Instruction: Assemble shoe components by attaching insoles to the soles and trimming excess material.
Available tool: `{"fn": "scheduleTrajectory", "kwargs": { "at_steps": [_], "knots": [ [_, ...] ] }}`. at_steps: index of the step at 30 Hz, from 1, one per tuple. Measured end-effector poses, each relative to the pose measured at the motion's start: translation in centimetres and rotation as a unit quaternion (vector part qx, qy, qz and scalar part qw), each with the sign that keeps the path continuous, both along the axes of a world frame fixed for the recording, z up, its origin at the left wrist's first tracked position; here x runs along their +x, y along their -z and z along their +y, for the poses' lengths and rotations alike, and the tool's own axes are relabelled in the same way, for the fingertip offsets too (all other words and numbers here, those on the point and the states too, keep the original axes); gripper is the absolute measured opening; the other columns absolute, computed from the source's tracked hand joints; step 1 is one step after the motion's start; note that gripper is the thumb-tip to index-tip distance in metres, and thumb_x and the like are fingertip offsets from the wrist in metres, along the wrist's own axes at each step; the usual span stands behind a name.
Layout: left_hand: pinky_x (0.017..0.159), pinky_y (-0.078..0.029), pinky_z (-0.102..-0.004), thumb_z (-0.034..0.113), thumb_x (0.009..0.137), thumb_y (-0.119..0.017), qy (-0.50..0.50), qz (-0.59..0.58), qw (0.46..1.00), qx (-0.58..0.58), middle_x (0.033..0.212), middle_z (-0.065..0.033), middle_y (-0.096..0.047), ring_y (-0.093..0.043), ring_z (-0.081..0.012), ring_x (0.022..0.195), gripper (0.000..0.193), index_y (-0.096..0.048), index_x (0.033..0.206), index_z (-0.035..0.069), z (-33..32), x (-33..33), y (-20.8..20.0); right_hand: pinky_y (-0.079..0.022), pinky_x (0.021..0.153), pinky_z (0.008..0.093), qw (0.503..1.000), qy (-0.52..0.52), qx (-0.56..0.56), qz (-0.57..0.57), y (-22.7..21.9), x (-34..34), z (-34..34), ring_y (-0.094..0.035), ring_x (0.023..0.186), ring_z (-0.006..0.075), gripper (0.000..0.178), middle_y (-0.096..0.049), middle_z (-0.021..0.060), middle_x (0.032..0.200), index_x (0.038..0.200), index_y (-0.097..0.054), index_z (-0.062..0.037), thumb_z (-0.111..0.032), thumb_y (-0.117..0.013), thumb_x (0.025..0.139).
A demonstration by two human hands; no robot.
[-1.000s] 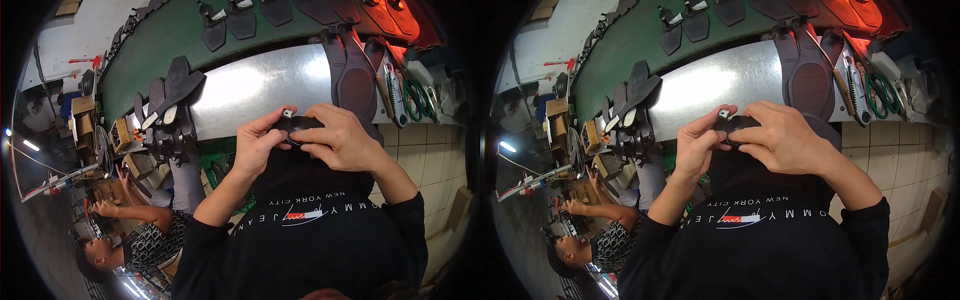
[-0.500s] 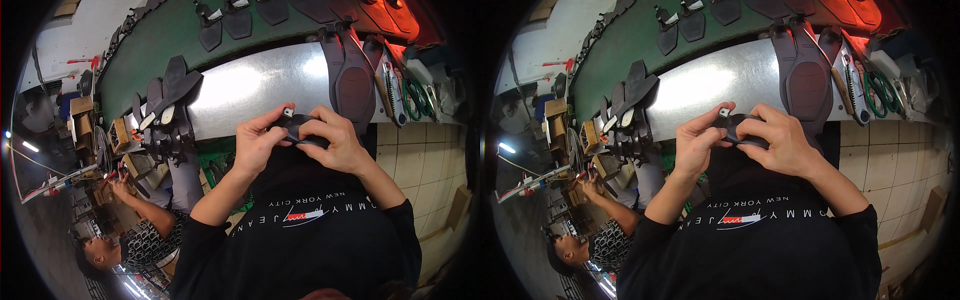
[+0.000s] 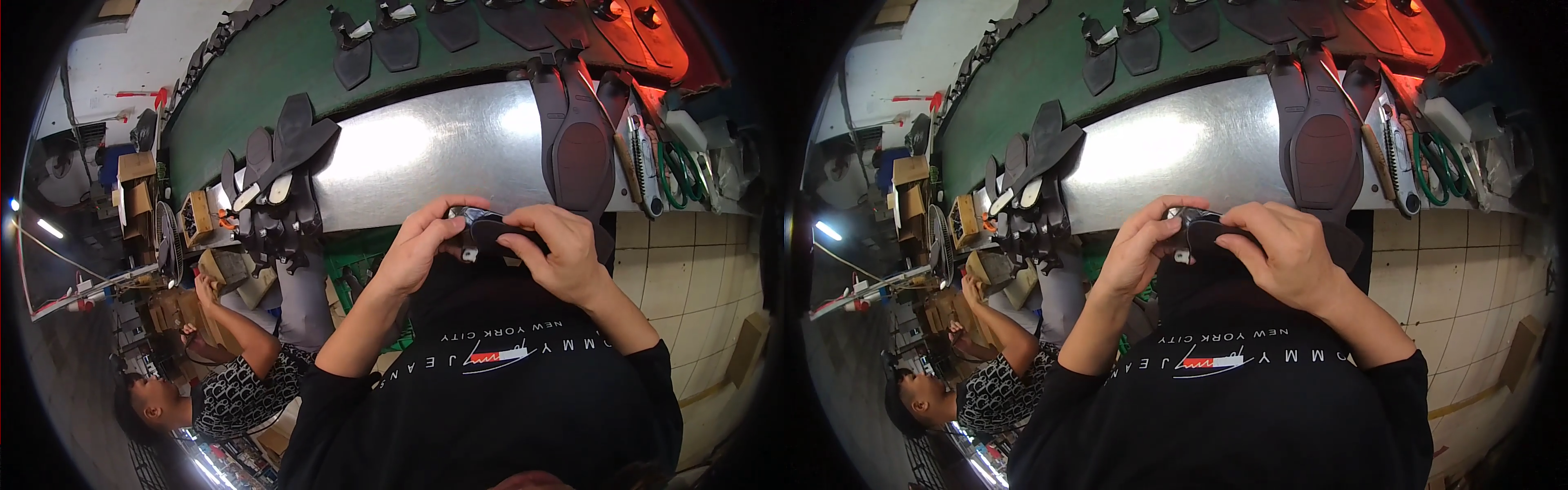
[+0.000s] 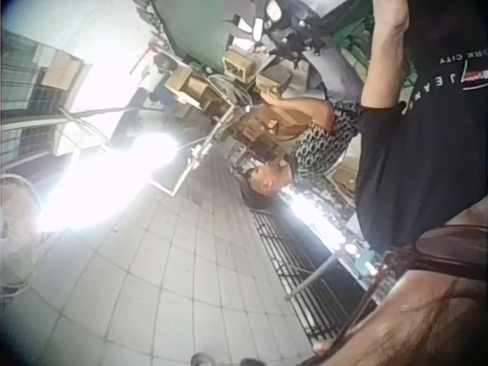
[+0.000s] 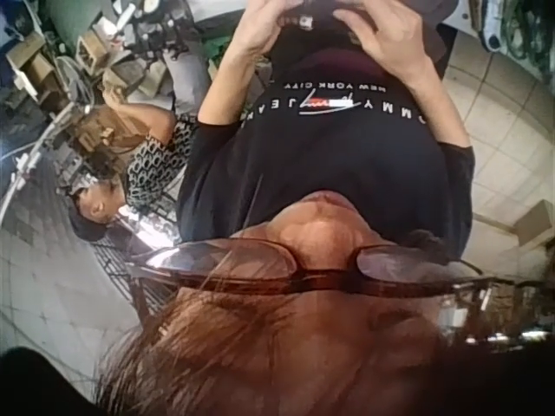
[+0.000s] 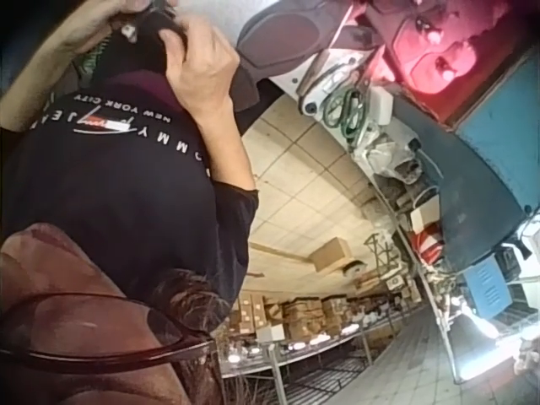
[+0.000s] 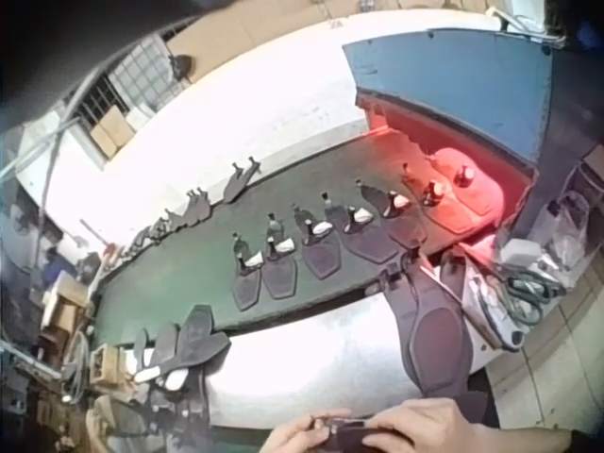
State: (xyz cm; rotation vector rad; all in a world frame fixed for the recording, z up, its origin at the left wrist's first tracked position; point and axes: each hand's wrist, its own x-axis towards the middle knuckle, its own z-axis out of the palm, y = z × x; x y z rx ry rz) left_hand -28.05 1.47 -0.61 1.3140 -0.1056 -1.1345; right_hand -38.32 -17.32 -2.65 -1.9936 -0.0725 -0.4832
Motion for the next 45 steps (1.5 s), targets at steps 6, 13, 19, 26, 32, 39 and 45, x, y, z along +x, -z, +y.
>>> {"fn": "scheduleTrajectory", "kwargs": {
  "at_steps": [6,13,19,26,32,39,45],
  "knots": [
    [0.061,-0.046,-0.0183,0.008,0.088,-0.052,0.010,-0.040,0.998,0.037,0.093,-0.0011,-0.062,-0.055,-0.0049,0.075,0.029,-0.060,0.115,0.003,-0.1,-0.4,-0.3,-0.042,0.049,0.0322,1.000,0.002,-0.012,-0.003,0.4,-0.1,0.4,-0.056,0.054,0.0223,0.015,-0.057,0.0069,0.062,0.079,-0.060,-0.0050,-0.006,-0.073,0.072],
    [0.058,-0.043,-0.0164,0.009,0.086,-0.062,-0.022,-0.054,0.994,0.089,0.078,0.0003,-0.063,-0.054,-0.0031,0.066,0.017,-0.067,0.099,0.001,-0.2,-0.8,1.9,-0.047,0.052,0.0315,0.998,0.040,0.042,0.029,1.2,-0.3,1.6,-0.063,0.060,0.0238,0.014,-0.063,0.0088,0.068,0.082,-0.062,-0.0040,-0.008,-0.073,0.075],
    [0.052,-0.053,-0.0225,0.011,0.085,-0.065,-0.020,-0.062,0.993,0.103,0.082,-0.0062,-0.066,-0.060,-0.0087,0.066,0.016,-0.063,0.095,-0.001,-0.4,-0.4,2.7,-0.049,0.054,0.0296,0.992,0.014,0.090,0.082,1.7,0.1,1.2,-0.065,0.061,0.0214,0.015,-0.065,0.0113,0.069,0.085,-0.064,-0.0018,-0.010,-0.073,0.076],
    [0.052,-0.043,-0.0210,0.012,0.082,-0.068,0.015,-0.181,0.975,0.126,0.072,-0.0026,-0.062,-0.054,-0.0071,0.058,0.012,-0.064,0.084,0.001,-0.8,-0.6,-0.3,-0.040,0.051,0.0241,0.924,-0.123,0.286,0.222,0.7,1.1,-0.2,-0.050,0.059,0.0028,0.014,-0.058,0.0004,0.060,0.075,-0.062,-0.0015,-0.012,-0.071,0.079],
    [0.051,-0.048,-0.0226,0.008,0.082,-0.065,-0.174,-0.175,0.969,0.028,0.073,-0.0042,-0.062,-0.058,-0.0104,0.057,0.008,-0.064,0.087,0.003,2.8,1.1,-0.7,-0.048,0.071,0.0336,0.992,0.063,0.027,-0.109,-2.3,3.2,-3.9,-0.062,0.078,0.0277,0.009,-0.065,0.0113,0.085,0.084,-0.066,-0.0022,-0.009,-0.067,0.080],
    [0.081,-0.055,-0.0330,0.025,0.092,-0.053,-0.334,0.223,0.902,-0.158,0.128,-0.0110,-0.053,-0.056,-0.0265,0.114,0.042,-0.046,0.130,0.009,5.5,2.8,6.1,-0.044,0.077,0.0441,0.894,0.325,-0.299,0.070,5.1,2.9,-12.8,-0.055,0.084,0.0357,0.030,-0.058,0.0157,0.085,0.109,-0.060,-0.0014,-0.005,-0.062,0.079],
    [0.076,-0.056,-0.0325,0.019,0.088,-0.059,-0.332,0.393,0.821,-0.249,0.117,-0.0119,-0.058,-0.056,-0.0315,0.111,0.028,-0.056,0.112,0.005,2.6,2.2,6.6,-0.042,0.070,0.0450,0.884,0.334,-0.327,0.007,5.3,3.3,-13.6,-0.053,0.082,0.0347,0.026,-0.056,0.0157,0.082,0.108,-0.061,-0.0025,-0.001,-0.054,0.083]
  ]
}}
